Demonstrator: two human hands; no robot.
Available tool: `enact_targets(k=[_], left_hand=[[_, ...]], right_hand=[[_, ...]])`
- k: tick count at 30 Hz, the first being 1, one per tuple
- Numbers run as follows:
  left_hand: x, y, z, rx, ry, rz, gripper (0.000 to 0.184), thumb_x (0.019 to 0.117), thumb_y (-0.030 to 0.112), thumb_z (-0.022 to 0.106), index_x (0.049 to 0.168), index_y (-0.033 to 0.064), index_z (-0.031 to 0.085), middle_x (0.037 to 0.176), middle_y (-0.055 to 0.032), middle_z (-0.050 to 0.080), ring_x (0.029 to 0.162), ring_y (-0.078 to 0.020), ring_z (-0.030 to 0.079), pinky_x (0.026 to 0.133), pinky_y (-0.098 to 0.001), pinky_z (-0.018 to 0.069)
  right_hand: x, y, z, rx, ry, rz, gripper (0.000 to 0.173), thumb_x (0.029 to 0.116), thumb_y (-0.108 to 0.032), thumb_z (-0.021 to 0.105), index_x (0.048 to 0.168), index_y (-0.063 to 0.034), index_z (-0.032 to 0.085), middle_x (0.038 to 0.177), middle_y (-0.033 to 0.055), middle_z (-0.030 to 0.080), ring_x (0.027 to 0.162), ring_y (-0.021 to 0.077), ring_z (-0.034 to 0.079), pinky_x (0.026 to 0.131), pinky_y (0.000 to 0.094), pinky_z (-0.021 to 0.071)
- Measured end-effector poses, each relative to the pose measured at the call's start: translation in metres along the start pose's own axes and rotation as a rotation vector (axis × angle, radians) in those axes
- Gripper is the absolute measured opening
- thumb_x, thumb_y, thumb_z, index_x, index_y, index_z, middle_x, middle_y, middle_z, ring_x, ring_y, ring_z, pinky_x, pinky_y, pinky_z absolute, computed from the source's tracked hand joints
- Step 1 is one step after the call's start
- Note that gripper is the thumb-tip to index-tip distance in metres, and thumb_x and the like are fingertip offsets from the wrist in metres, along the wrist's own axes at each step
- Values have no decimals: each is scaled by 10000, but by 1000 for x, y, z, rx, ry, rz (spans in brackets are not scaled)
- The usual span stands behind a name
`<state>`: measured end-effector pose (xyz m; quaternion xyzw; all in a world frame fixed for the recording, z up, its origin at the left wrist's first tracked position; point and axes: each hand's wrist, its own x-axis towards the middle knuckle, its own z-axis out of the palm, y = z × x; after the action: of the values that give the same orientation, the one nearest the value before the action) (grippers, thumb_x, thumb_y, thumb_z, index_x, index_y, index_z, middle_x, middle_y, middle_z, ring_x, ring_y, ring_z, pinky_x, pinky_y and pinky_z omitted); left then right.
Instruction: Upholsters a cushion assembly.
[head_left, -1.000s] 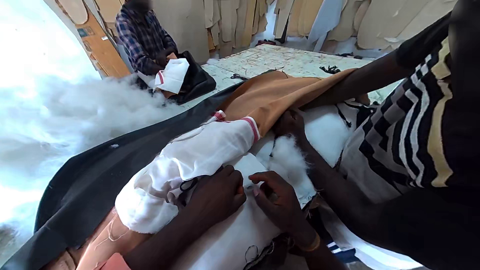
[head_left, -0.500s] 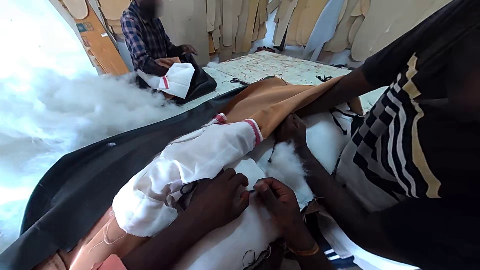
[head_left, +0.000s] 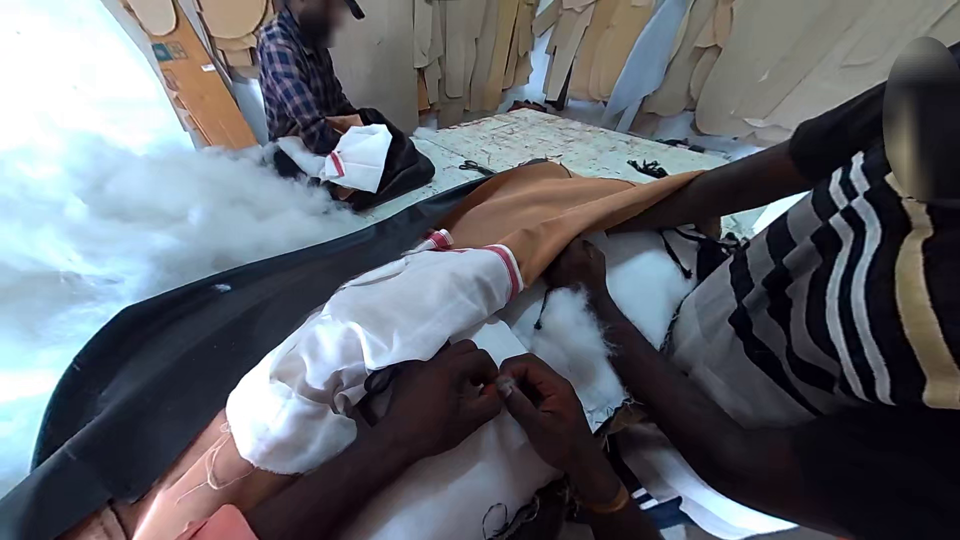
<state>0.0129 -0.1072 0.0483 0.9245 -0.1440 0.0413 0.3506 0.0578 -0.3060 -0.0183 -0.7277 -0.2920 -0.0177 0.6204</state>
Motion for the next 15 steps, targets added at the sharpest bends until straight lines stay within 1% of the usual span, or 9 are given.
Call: enact_targets(k=[3,4,6,8,10,13,15], left_hand=[[4,7,0,-275,62,-74,165,965,309,639,945,161,710,868,49,626,782,-50,602,702,-270,527],[5,9,-2,-347,55,-107,152,972,281,638,943,146,702,860,39,618,762,-55,595,692,-262,520],[8,8,-6,-408,20,-170,151,996,266,627,953,133,682,833,26,611,723,-67,581,666,-258,501],[11,8,-12,-403,-41,-225,182,1024,286,605,975,125,676,818,18,602,718,-72,571,672,-263,488],[13,10,-15,-408,-84,-260,208,1035,311,594,998,124,677,796,26,593,700,-64,557,665,-255,473],[13,7,-17,-459,-57,-251,230,1037,345,599,1023,136,695,799,42,620,702,-47,567,673,-243,478],[13,4,-19,-408,-42,-196,241,1040,341,579,1072,131,693,879,24,655,777,-57,611,738,-260,519]], right_hand=[[0,5,0,43,-36,-11,156,972,-235,665,1063,-114,706,1026,-3,684,793,85,637,686,266,568],[0,6,0,29,-43,-25,171,969,-229,667,1088,-112,707,1044,-1,681,795,82,635,687,265,568],[1,3,1,-29,-49,-38,210,980,-276,655,1112,-124,715,1056,-19,669,766,40,592,653,222,527],[4,0,1,-68,-66,-20,228,988,-326,642,1095,-140,721,1026,-36,652,730,19,550,624,204,487],[10,-2,-3,-57,-112,-3,244,996,-361,631,1070,-145,718,984,-46,640,716,17,538,621,207,476],[18,-4,-10,125,-153,2,227,1008,-309,635,1018,-97,715,952,-9,667,789,70,614,687,256,533],[21,-5,-14,274,-125,25,216,1005,-288,645,993,-80,703,921,-8,662,802,68,613,707,257,531]])
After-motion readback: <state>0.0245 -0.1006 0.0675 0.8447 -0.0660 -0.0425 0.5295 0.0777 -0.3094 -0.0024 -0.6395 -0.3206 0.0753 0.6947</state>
